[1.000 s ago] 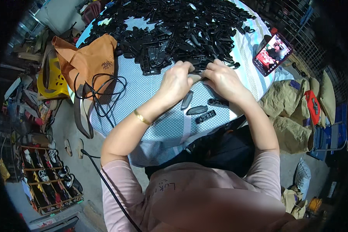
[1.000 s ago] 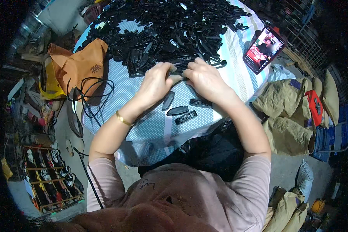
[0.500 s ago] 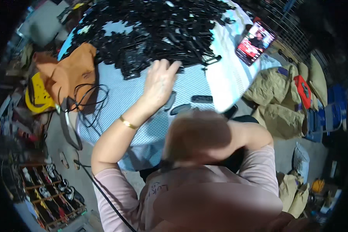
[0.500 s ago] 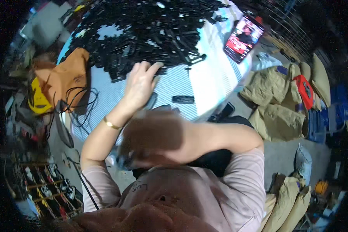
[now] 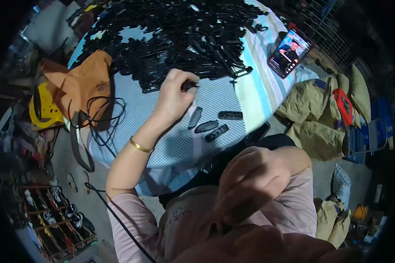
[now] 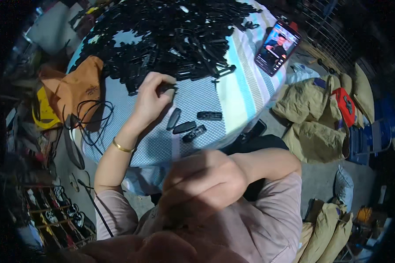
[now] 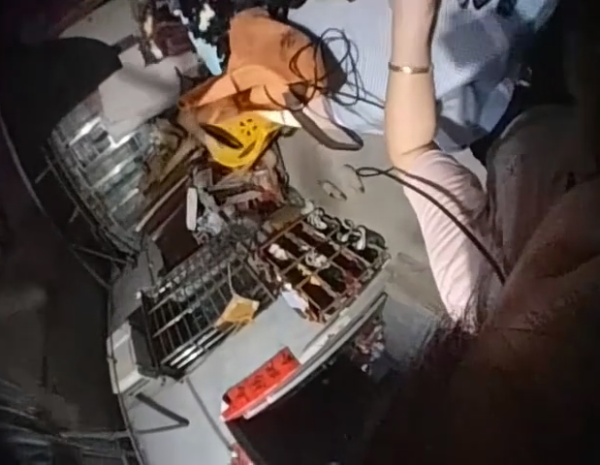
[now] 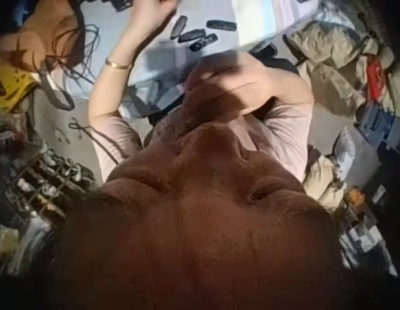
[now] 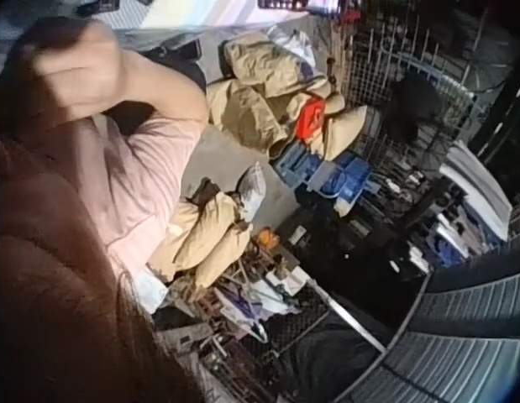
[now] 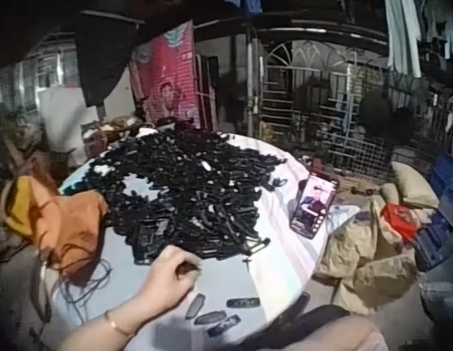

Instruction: Inspecting and sorting black plastic components on a table.

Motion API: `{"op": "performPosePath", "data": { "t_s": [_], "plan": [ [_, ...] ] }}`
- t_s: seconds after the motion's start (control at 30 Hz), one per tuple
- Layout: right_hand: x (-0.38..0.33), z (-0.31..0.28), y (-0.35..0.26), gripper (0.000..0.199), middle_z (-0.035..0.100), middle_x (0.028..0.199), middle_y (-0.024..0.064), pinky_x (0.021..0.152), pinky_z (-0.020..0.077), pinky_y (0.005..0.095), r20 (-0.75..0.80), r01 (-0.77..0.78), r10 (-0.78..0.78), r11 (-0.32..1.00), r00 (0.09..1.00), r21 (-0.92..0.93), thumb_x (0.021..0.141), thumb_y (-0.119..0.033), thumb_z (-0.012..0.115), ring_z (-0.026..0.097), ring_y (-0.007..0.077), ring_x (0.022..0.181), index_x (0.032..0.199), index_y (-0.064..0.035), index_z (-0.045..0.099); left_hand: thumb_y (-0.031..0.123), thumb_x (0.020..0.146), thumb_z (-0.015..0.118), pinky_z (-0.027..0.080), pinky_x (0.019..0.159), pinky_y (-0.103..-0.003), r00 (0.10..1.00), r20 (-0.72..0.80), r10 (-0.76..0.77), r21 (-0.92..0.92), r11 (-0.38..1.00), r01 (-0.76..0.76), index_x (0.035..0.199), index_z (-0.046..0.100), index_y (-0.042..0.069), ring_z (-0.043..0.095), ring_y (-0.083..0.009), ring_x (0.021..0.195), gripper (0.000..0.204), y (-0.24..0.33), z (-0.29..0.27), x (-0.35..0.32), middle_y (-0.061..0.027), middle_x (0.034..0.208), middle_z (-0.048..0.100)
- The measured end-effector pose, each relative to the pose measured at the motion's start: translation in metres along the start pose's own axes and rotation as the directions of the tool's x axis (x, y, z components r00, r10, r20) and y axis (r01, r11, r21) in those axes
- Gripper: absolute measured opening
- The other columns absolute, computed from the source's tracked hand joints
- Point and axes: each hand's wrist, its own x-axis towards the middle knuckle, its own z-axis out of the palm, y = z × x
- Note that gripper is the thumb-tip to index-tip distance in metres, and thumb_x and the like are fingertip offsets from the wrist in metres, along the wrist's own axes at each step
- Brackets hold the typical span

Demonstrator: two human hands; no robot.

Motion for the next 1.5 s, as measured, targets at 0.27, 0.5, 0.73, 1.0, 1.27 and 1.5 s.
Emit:
{"op": "performPosePath", "data": {
  "t_s": [0.27,0.5,0.73,1.0,1.27,1.5],
  "plan": [
    [-0.003,-0.022,0.049,0.026,0.059,0.094,0.0109,0.069,0.0479,0.0251,-0.555,-0.607,0.382,0.735,0.739,-0.303,0.081,-0.004,0.058,0.059,0.0151,0.08,0.105,0.0058,0.056,-0.007,0.074,0.059,0.047,0.074,-0.019,0.948,0.245,-0.204,-0.857,0.412,0.31,0.105,0.051,-0.002,0.056,-0.0069,0.081,0.032,0.01,-0.006,0.001,-0.0035,0.095,0.057],
    [-0.02,-0.027,0.094,0.024,0.059,0.081,0.0043,0.054,0.0455,0.0188,-0.594,-0.751,0.544,0.639,0.593,-0.166,0.091,-0.01,0.045,0.056,0.0077,0.059,0.11,0.0021,0.054,-0.002,0.081,0.057,0.048,0.079,-0.023,0.957,0.225,-0.183,-0.839,0.464,0.285,0.116,0.052,-0.002,0.059,-0.0116,0.088,0.035,0.003,-0.004,-0.001,-0.0053,0.1,0.06],
    [-0.022,-0.027,0.097,0.017,0.056,0.074,0.0013,0.046,0.0423,0.0172,-0.551,-0.773,0.674,0.629,0.493,0.079,0.093,-0.011,0.044,0.053,0.0048,0.053,0.104,-0.0012,0.052,-0.002,0.078,0.062,0.049,0.073,-0.022,0.926,0.207,-0.317,-0.791,0.502,0.349,0.116,0.052,-0.003,0.061,-0.0109,0.081,0.04,0.004,-0.006,-0.003,-0.0066,0.095,0.063],
    [-0.032,-0.023,0.113,0.015,0.055,0.094,0.0109,0.054,0.0458,0.0229,-0.528,-0.561,0.217,0.478,0.821,-0.676,0.082,-0.003,0.057,0.058,0.0125,0.065,0.096,0.0023,0.053,-0.001,0.081,0.058,0.049,0.076,-0.022,0.919,0.185,-0.348,-0.913,0.286,0.292,0.112,0.056,-0.002,0.059,-0.0103,0.085,0.03,0.005,0.008,-0.007,-0.0063,0.096,0.063],
    [-0.032,-0.027,0.101,0.026,0.056,0.074,0.0044,0.054,0.0411,0.0223,-0.394,-0.83,0.732,0.516,0.556,-0.213,0.081,-0.018,0.064,0.051,0.0071,0.063,0.095,0.0031,0.057,0.0,0.083,0.055,0.05,0.079,-0.025,0.938,0.261,-0.227,-0.85,0.407,0.335,0.111,0.057,-0.002,0.06,-0.0144,0.091,0.028,0.01,-0.008,-0.001,-0.0095,0.102,0.063],
    [-0.035,-0.01,0.103,0.025,0.057,0.064,0.0123,0.049,0.0415,0.029,-0.536,-0.746,0.54,0.591,0.649,-0.307,0.077,-0.02,0.067,0.055,0.0185,0.053,0.077,0.0036,0.06,0.007,0.084,0.056,0.048,0.079,-0.025,0.937,0.326,-0.13,-0.814,0.465,0.348,0.105,0.059,-0.003,0.059,-0.0137,0.088,0.024,0.008,-0.014,-0.005,-0.0085,0.098,0.063]
  ]
}}
